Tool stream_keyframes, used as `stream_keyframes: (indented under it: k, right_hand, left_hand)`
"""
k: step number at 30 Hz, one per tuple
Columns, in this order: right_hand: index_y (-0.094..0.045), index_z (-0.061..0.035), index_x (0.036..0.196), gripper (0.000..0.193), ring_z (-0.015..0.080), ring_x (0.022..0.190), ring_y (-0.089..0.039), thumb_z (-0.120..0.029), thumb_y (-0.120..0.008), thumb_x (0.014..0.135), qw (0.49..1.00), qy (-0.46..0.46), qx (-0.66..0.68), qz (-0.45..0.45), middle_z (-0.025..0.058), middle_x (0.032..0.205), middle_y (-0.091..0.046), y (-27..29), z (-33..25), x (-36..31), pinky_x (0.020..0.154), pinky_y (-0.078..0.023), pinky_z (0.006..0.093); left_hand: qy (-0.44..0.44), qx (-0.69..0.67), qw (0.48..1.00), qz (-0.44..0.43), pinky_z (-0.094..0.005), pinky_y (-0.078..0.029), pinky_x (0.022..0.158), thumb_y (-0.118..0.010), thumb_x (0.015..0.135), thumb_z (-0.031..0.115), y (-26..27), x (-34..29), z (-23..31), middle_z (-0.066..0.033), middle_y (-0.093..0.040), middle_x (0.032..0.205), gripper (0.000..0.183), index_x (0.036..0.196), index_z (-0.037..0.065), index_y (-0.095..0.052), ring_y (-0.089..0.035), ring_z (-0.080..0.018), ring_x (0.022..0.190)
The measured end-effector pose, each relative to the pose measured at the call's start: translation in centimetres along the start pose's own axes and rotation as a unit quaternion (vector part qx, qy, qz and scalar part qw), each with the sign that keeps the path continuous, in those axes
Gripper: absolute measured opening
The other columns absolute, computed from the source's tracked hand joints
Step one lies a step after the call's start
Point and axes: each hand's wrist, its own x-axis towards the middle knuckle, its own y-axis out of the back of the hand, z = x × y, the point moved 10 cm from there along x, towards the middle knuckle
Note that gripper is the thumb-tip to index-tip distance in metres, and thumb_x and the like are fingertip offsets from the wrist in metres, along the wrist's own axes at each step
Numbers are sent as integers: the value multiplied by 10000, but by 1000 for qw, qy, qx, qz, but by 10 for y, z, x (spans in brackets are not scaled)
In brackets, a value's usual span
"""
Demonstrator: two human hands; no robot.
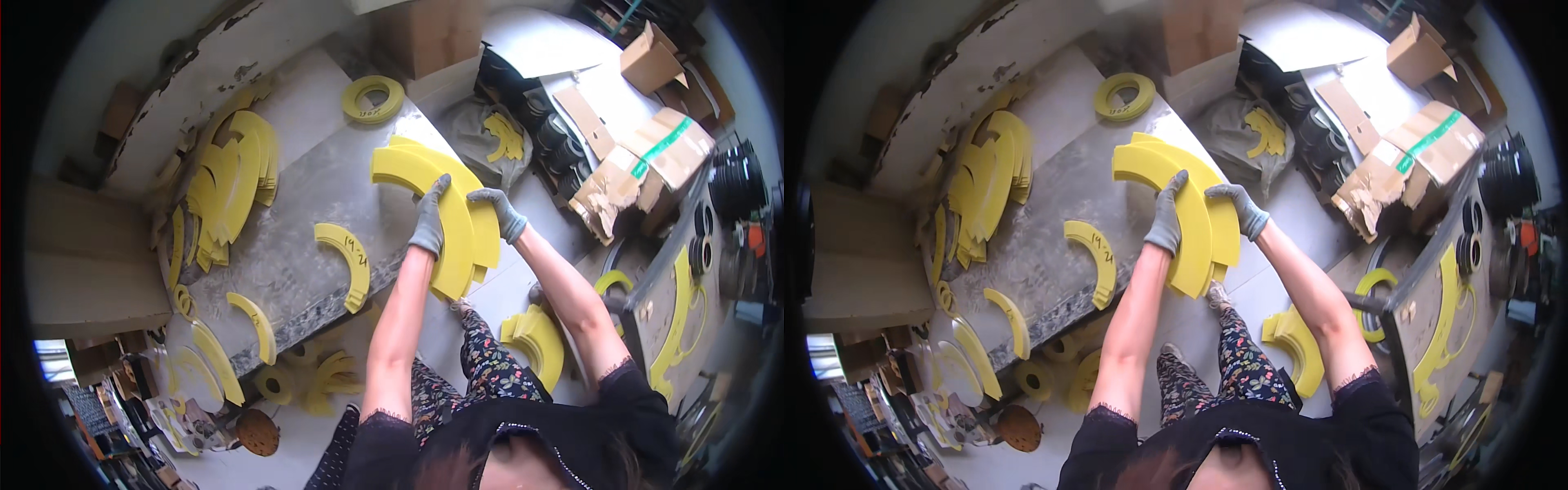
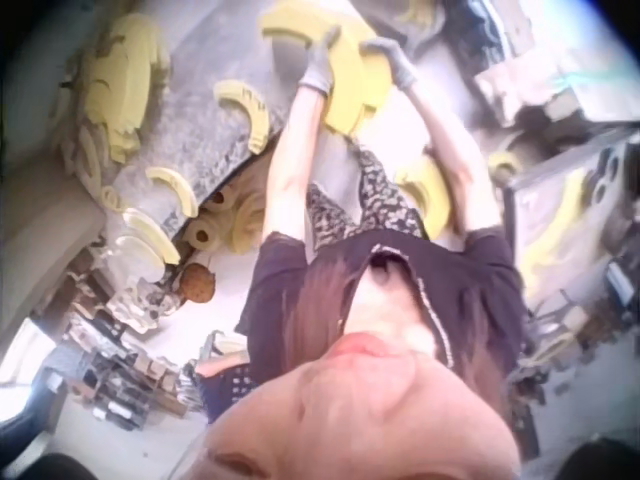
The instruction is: The person takes curved yellow foam pieces from a metal cart and stacks them onto a table, then sorts and arranges curved yellow foam pieces between the table, floor, and cart by hand.
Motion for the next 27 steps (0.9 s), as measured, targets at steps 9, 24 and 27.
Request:
stream_keyframes:
  k: [9,24,27]
  right_hand:
    - [-197,-68,1558,625,219,1457,-241,-292,-452,1033,897,255,-361,23,120,1594,-256,2,-69,75,1178,-181,292]
    - [-600,18,1101,269,282,1004,-607,44,-606,833,727,107,-644,-215,144,1061,-627,-107,322,-93,889,-464,334]
    - [-553,-46,1242,322,196,962,-599,-221,-556,971,827,-305,-468,-64,78,1084,-627,23,490,-24,845,-478,306]
  left_hand:
    - [-13,-135,991,-1,-390,-523,926,-342,1019,533,-20,58,2,-113,-611,1254,610,1367,56,-495,-628,-269,1067]
    - [-254,415,784,385,-419,-508,795,-564,884,110,325,-284,-156,-156,-634,930,124,981,60,-623,-630,-334,828]
    - [-17,421,789,447,-435,-496,853,-531,945,297,472,-292,-284,-173,-657,1042,293,1090,68,-641,-633,-358,960]
